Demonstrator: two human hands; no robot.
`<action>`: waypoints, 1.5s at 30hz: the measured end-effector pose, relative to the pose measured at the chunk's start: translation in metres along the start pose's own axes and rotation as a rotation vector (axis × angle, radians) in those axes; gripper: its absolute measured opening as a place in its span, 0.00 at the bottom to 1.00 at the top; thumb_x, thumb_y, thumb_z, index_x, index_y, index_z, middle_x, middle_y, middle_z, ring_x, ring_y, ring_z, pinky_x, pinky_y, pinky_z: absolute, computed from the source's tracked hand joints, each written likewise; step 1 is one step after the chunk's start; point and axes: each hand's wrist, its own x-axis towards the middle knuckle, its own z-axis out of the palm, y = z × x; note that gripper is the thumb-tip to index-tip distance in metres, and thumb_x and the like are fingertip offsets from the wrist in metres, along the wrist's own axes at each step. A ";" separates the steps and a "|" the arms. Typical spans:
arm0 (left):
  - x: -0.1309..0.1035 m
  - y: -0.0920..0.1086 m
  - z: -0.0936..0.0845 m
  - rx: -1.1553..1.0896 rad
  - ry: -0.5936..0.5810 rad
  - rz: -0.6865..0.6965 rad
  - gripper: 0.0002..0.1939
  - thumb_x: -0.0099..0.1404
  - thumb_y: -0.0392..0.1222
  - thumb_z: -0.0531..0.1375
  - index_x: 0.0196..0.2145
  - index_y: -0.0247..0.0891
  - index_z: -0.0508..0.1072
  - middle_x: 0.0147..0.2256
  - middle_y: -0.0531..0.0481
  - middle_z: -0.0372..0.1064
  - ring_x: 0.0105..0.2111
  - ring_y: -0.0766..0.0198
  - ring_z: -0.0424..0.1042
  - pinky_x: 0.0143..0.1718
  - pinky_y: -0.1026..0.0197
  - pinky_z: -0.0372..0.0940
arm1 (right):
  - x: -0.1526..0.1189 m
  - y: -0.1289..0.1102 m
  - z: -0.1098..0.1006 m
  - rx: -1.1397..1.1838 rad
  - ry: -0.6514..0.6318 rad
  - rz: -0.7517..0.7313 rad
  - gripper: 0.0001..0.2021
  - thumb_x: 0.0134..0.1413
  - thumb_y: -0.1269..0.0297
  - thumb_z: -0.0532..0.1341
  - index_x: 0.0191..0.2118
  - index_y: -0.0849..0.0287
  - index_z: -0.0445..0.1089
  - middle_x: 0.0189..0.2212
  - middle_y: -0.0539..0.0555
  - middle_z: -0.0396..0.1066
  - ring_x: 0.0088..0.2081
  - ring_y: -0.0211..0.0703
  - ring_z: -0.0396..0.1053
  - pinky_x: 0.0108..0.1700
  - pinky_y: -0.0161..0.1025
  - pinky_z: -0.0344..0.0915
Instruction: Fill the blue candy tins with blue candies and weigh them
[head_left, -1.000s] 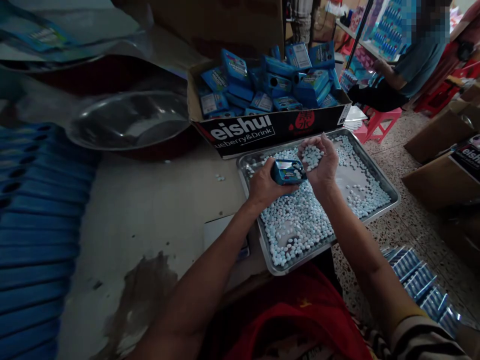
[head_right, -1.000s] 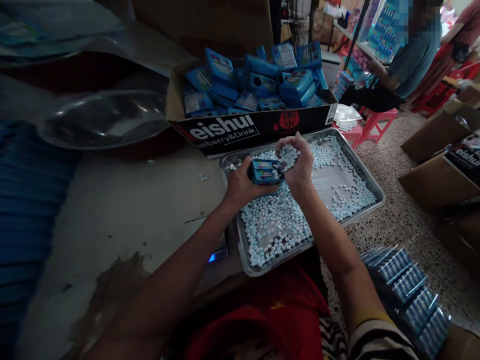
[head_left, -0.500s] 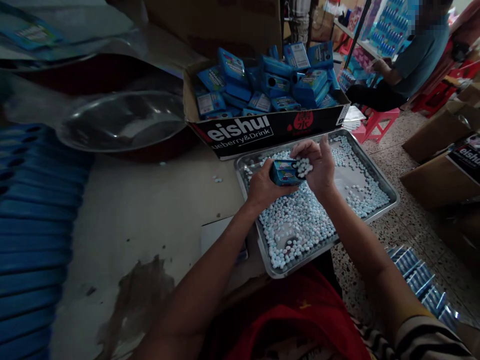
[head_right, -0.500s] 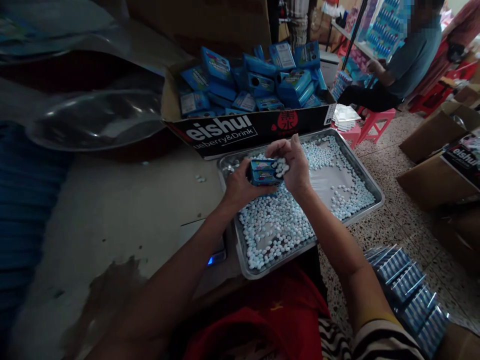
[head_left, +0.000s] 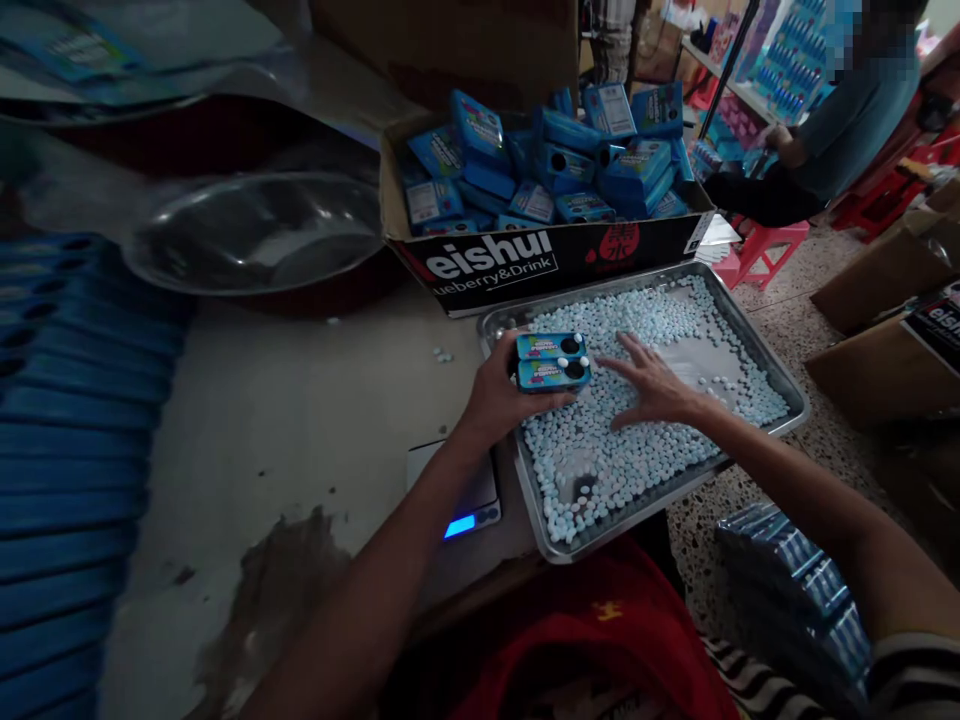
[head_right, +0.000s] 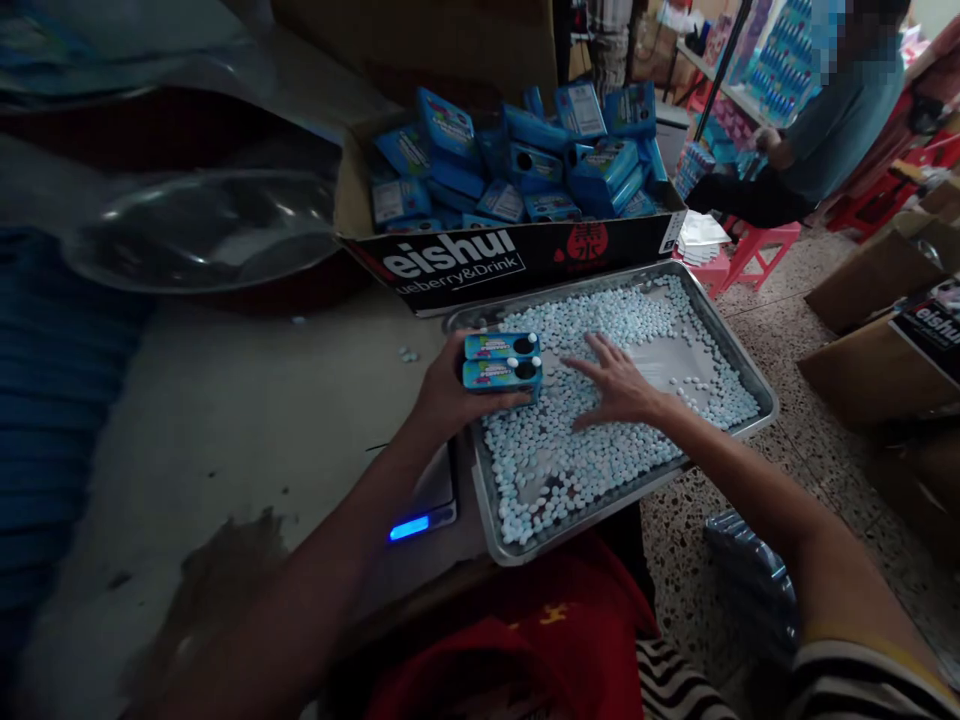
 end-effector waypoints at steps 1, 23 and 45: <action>-0.004 0.000 -0.003 0.026 0.008 0.034 0.46 0.38 0.56 0.85 0.51 0.42 0.72 0.46 0.47 0.81 0.47 0.47 0.82 0.51 0.47 0.78 | -0.004 -0.002 0.007 -0.105 -0.064 -0.016 0.59 0.42 0.26 0.78 0.76 0.48 0.66 0.83 0.68 0.43 0.81 0.83 0.40 0.76 0.80 0.46; -0.024 0.031 0.019 0.611 0.007 -0.025 0.36 0.49 0.52 0.80 0.51 0.44 0.71 0.46 0.45 0.81 0.48 0.41 0.82 0.47 0.51 0.73 | 0.082 -0.078 -0.024 1.710 0.493 0.193 0.23 0.53 0.43 0.75 0.32 0.53 0.67 0.31 0.48 0.72 0.30 0.37 0.69 0.27 0.34 0.64; -0.026 0.038 0.008 0.133 0.033 -0.235 0.34 0.43 0.53 0.82 0.42 0.44 0.69 0.36 0.54 0.77 0.39 0.52 0.79 0.38 0.57 0.70 | 0.039 -0.133 -0.031 1.267 0.400 -0.042 0.35 0.64 0.22 0.58 0.33 0.52 0.79 0.38 0.57 0.79 0.50 0.54 0.77 0.59 0.53 0.72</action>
